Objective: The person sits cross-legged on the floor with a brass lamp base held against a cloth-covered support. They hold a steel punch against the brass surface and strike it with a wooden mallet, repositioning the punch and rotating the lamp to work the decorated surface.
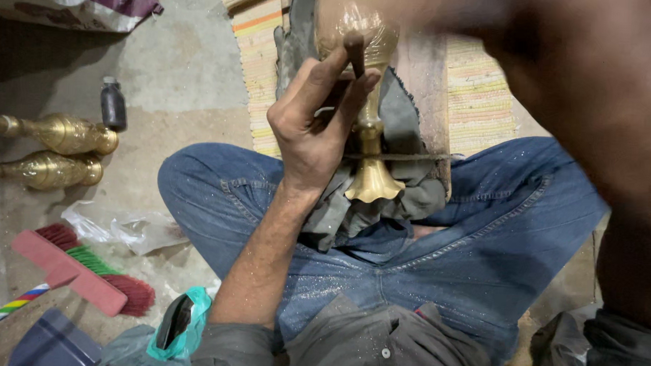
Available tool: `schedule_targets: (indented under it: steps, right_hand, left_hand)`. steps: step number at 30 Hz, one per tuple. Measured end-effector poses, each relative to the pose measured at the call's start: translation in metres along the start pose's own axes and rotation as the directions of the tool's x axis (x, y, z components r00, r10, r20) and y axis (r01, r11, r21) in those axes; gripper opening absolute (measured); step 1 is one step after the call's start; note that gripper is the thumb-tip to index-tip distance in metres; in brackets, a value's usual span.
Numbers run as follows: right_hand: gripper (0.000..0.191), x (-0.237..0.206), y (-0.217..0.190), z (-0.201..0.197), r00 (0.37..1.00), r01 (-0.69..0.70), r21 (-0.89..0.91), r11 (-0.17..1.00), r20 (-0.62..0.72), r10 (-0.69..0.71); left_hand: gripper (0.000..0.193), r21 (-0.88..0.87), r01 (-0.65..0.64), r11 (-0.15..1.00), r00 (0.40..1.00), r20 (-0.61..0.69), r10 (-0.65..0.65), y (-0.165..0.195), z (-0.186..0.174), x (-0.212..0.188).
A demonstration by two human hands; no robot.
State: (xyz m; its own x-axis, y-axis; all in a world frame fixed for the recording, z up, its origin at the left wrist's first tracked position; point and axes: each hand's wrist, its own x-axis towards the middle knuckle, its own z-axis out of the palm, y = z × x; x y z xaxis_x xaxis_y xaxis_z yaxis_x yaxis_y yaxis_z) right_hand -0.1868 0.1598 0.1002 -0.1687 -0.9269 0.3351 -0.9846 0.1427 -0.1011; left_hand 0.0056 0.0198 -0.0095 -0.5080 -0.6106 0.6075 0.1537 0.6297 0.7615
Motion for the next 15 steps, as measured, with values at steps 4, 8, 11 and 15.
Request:
schedule_targets:
  steps: [4, 8, 11, 15]
  right_hand:
    - [0.009, -0.0024, 0.0087, -0.0002, 0.992, 0.104, 0.185, 0.977, -0.091, -0.088]
    - [0.006, -0.0067, 0.007, 0.0021, 1.0, -0.014, -0.011, 1.0, 0.001, 0.014]
    - [0.014, -0.006, 0.0037, 0.0016, 0.999, 0.045, -0.216, 0.975, -0.013, -0.049]
    - [0.014, -0.0001, 0.0002, -0.0025, 0.995, 0.089, -0.197, 0.976, -0.037, -0.098]
  left_hand:
    - [0.033, 0.055, 0.009, 0.998, 1.0, -0.001, -0.009, -0.002, -0.0001, -0.0012]
    - [0.038, 0.056, 0.053, 0.997, 0.998, 0.018, -0.054, -0.0028, 0.0003, -0.002]
    - [0.036, 0.053, 0.023, 0.998, 1.0, 0.017, -0.024, -0.0029, 0.001, -0.0009]
    - [0.027, -0.075, 0.001, 0.997, 0.999, 0.038, 0.001, -0.0018, -0.0018, 0.0008]
